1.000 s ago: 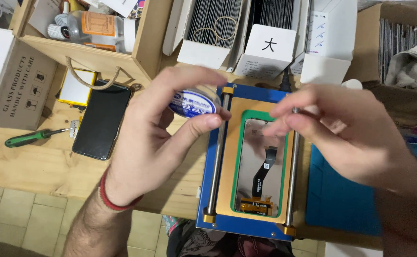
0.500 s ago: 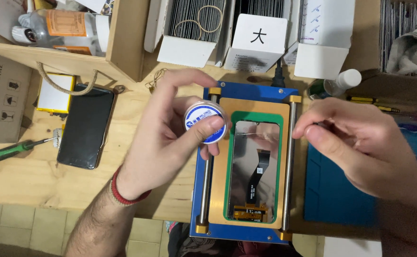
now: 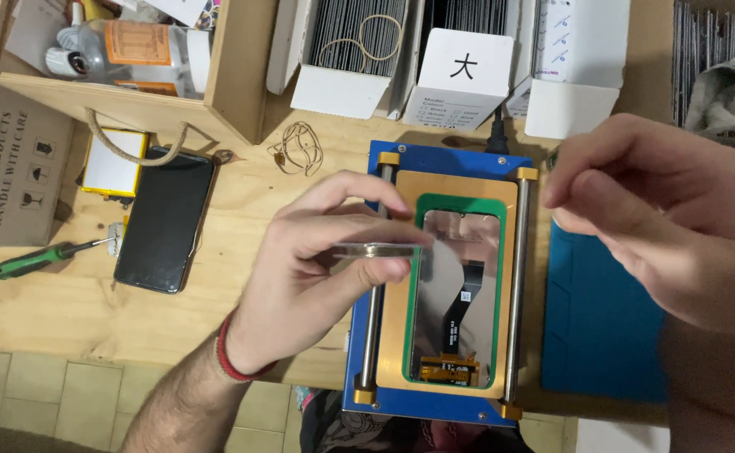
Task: Separating the glass layer from a mobile phone LCD using a thin wire on a heating separator machine.
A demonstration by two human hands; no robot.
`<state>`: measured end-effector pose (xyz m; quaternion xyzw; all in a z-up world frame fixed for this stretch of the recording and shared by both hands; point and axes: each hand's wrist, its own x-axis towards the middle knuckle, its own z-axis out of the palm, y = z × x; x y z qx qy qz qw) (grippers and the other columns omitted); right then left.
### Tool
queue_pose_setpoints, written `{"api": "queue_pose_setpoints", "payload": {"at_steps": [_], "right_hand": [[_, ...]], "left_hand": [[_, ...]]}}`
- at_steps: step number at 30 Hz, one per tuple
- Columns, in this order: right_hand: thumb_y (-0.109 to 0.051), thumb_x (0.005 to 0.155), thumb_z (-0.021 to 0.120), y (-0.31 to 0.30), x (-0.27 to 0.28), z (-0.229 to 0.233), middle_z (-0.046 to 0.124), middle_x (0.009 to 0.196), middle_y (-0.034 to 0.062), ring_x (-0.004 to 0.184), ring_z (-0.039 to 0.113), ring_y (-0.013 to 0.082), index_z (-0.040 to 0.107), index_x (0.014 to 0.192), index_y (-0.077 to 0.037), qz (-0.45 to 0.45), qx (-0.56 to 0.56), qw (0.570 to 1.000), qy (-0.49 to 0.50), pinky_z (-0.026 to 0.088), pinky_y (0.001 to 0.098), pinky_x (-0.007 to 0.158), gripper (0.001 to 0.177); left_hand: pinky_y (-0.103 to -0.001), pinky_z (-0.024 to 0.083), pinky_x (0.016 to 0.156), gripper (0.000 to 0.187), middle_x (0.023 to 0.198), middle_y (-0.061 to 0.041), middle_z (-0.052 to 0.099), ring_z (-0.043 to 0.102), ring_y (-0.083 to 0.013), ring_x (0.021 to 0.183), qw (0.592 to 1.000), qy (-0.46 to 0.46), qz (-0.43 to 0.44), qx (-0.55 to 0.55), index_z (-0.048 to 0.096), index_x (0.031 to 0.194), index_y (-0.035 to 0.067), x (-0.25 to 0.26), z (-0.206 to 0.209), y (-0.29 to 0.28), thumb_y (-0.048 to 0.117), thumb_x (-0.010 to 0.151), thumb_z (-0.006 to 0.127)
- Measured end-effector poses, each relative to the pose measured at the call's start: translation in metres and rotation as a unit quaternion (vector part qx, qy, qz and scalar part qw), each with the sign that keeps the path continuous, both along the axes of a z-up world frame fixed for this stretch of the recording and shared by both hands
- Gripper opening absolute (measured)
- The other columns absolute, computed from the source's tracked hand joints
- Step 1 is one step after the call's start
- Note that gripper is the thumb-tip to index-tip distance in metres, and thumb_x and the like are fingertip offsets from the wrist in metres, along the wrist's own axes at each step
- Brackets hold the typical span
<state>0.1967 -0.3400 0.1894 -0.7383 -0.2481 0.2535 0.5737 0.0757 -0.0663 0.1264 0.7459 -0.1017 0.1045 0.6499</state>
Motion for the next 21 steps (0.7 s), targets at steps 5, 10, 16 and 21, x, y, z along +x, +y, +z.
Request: {"api": "queue_pose_setpoints", "payload": {"at_steps": [5,10,16,21], "right_hand": [[-0.011,0.112,0.053,-0.012,-0.002,-0.017,0.056,0.07,0.0112,0.053,0.054,0.0183,0.066,0.115,0.006,0.011,0.013,1.0,-0.006,0.045,0.0302,0.054,0.022],[-0.009,0.106,0.055,-0.022,-0.013,-0.034,0.072,0.072,0.007,0.055,0.077,0.0198,0.073,0.101,-0.003,0.016,-0.045,0.999,-0.018,0.065,0.0295,0.052,0.02],[-0.012,0.102,0.065,-0.039,-0.024,-0.058,0.065,0.066,0.0146,0.054,0.07,0.0253,0.073,0.094,0.004,-0.133,-0.053,0.99,-0.002,0.056,0.0304,0.054,0.019],[-0.015,0.103,0.062,-0.065,-0.012,-0.086,0.069,0.068,0.0078,0.051,0.074,0.0186,0.076,0.1,-0.002,-0.06,-0.018,0.998,0.013,0.062,0.0275,0.048,0.019]], "left_hand": [[-0.026,0.062,0.082,0.023,0.113,-0.01,0.079,0.075,-0.0163,0.094,0.997,0.016,0.03,-0.063,0.08,0.12,0.003,-0.005,-0.002,0.004,0.02,0.106,0.072],[-0.023,0.063,0.076,0.028,0.109,-0.009,0.079,0.072,-0.0142,0.091,0.993,0.072,0.042,-0.08,0.075,0.122,0.002,-0.006,-0.013,0.009,0.025,0.107,0.067],[-0.033,0.057,0.09,0.024,0.107,-0.015,0.075,0.071,-0.023,0.099,0.998,0.015,0.034,-0.044,0.071,0.1,0.003,0.007,-0.024,0.014,0.024,0.108,0.064],[-0.026,0.064,0.092,0.022,0.112,-0.013,0.083,0.08,-0.0175,0.099,0.991,0.084,0.08,-0.07,0.076,0.121,0.0,0.013,-0.042,0.018,0.005,0.1,0.077]]}}
